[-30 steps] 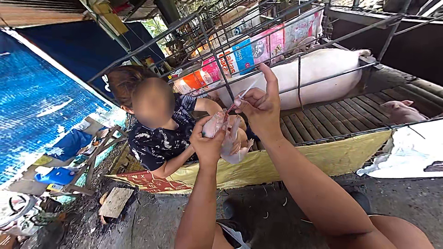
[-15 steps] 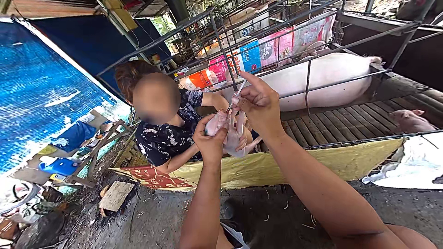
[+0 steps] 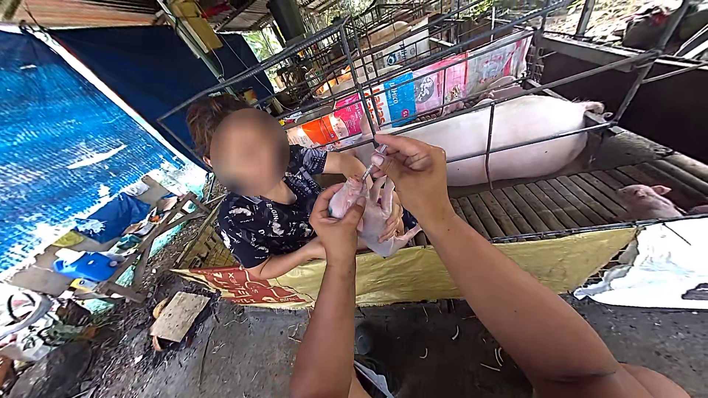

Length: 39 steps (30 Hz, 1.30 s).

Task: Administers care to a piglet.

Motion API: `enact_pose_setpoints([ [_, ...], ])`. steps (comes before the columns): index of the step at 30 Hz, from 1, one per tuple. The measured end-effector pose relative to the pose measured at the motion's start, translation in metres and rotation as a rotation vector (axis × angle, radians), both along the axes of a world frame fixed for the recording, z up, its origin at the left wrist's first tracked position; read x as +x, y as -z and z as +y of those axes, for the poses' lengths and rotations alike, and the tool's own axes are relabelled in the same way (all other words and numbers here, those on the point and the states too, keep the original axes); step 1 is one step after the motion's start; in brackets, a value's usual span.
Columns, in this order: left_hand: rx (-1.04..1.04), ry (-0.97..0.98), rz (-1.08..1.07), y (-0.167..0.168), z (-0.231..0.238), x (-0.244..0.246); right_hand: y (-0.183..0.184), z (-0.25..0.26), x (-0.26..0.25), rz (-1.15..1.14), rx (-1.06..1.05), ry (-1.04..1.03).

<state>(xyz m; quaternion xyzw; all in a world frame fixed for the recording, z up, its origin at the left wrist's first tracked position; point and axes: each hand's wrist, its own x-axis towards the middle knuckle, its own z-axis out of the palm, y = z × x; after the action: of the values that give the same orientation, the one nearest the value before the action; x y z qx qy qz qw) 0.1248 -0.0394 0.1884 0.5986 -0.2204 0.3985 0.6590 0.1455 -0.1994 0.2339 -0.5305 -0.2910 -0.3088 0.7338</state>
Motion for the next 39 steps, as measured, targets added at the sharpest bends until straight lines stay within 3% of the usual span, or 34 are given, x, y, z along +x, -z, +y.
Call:
enact_pose_setpoints([
  [7,-0.056,0.012,0.005,0.0,0.003,0.001,-0.004,-0.022,0.002,-0.041,0.115,0.093],
  [10,-0.068,0.011,0.0,0.001,0.004,0.003,0.011,-0.05,-0.003,-0.027,0.134,0.122],
  [14,-0.098,0.01,-0.02,0.004,0.006,0.007,0.064,-0.1,-0.018,0.082,0.239,0.195],
  [20,-0.132,-0.009,-0.006,0.003,0.004,0.008,0.178,-0.176,-0.065,0.466,0.341,0.359],
  [23,-0.155,-0.012,0.0,0.002,0.004,0.009,0.218,-0.203,-0.093,0.613,0.375,0.459],
  [31,-0.218,-0.047,0.0,0.003,0.005,0.014,0.289,-0.252,-0.136,0.784,0.381,0.489],
  [39,-0.272,-0.028,-0.053,0.009,0.004,0.019,0.33,-0.257,-0.145,0.903,0.434,0.464],
])
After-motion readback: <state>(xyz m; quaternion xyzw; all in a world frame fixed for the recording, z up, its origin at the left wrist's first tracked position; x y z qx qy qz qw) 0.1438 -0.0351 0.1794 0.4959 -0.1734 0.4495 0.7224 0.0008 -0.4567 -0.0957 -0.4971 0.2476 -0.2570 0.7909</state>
